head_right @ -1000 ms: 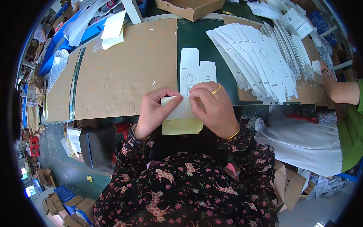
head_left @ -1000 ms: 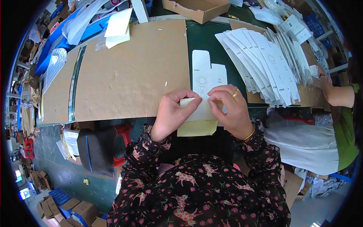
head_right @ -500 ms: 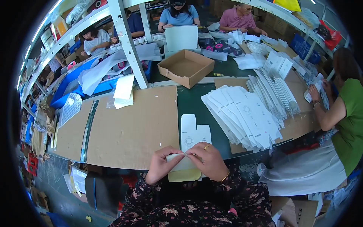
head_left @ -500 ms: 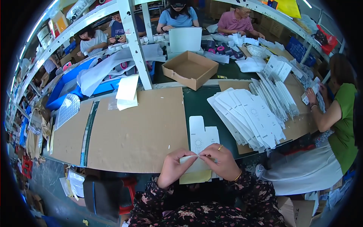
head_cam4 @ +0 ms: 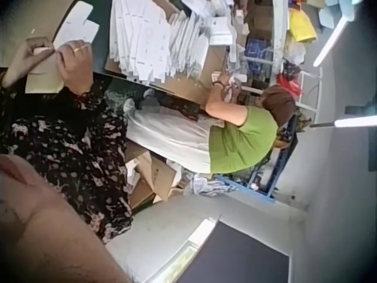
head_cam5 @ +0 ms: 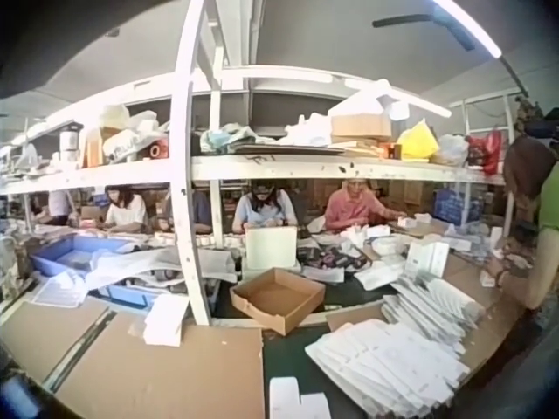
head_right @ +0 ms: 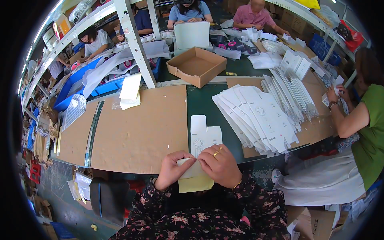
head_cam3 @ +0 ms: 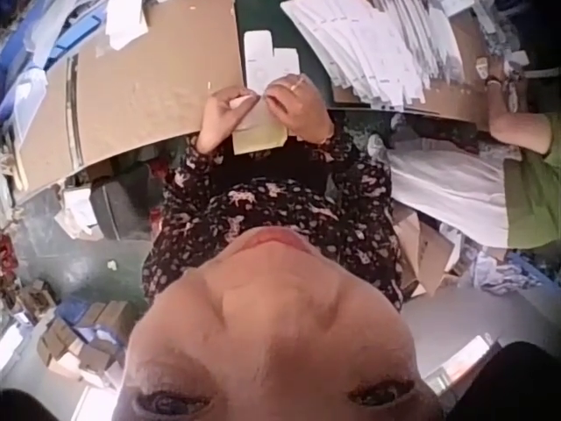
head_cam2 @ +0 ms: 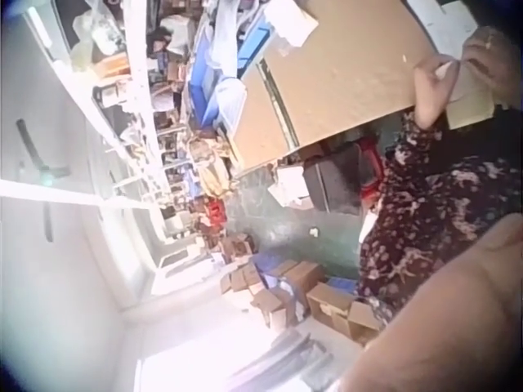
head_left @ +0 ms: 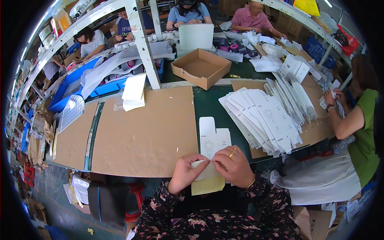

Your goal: The person picks up a flat box, peels a sticker from a sheet, and presses it onto the box. They then set the box aside and repeat the process with another box and sticker.

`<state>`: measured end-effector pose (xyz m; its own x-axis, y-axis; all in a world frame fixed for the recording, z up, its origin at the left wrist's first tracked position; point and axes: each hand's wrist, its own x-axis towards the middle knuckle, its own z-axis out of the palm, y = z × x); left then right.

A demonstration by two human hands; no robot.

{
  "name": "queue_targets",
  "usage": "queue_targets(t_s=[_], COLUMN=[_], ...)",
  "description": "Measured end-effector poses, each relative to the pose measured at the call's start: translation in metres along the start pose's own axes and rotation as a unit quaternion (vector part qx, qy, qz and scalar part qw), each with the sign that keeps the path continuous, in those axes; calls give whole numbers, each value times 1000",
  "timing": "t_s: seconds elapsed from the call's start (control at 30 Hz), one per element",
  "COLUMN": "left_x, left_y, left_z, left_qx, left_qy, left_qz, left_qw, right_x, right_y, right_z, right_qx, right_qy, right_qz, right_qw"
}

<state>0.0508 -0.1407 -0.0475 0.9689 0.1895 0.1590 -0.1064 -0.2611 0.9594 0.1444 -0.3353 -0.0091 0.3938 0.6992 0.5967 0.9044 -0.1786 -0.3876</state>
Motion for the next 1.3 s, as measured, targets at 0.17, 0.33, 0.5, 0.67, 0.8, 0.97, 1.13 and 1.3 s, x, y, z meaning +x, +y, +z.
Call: queue_targets(t_s=[0.17, 0.33, 0.5, 0.67, 0.8, 0.97, 1.13, 1.3], left_x=[1, 10, 16, 14, 16, 13, 12, 12], left_y=[-10, -5, -7, -13, -30, -40, -38, -42], left_z=[1, -5, -9, -8, -4, 1, -5, -3], left_qx=[-13, -42, -67, -70, 34, 97, 174, 163], left_qy=[22, 14, 14, 11, 14, -26, -36, -22], left_qz=[-23, -42, -87, -98, 63, 103, 115, 124], left_qw=[999, 998, 994, 993, 997, 990, 977, 979], right_x=[4, 10, 13, 14, 27, 52, 57, 55], right_y=[9, 18, 25, 33, 54, 109, 137, 141], right_z=[7, 1, 5, 12, 28, 66, 90, 98], right_qx=[74, 211, 222, 270, 260, 131, 99, 85], right_qy=[-36, -41, -48, -51, -40, -53, -103, -113], right_qz=[76, 192, 192, 230, 257, 227, 257, 255], right_qw=[994, 958, 955, 934, 930, 963, 956, 956])
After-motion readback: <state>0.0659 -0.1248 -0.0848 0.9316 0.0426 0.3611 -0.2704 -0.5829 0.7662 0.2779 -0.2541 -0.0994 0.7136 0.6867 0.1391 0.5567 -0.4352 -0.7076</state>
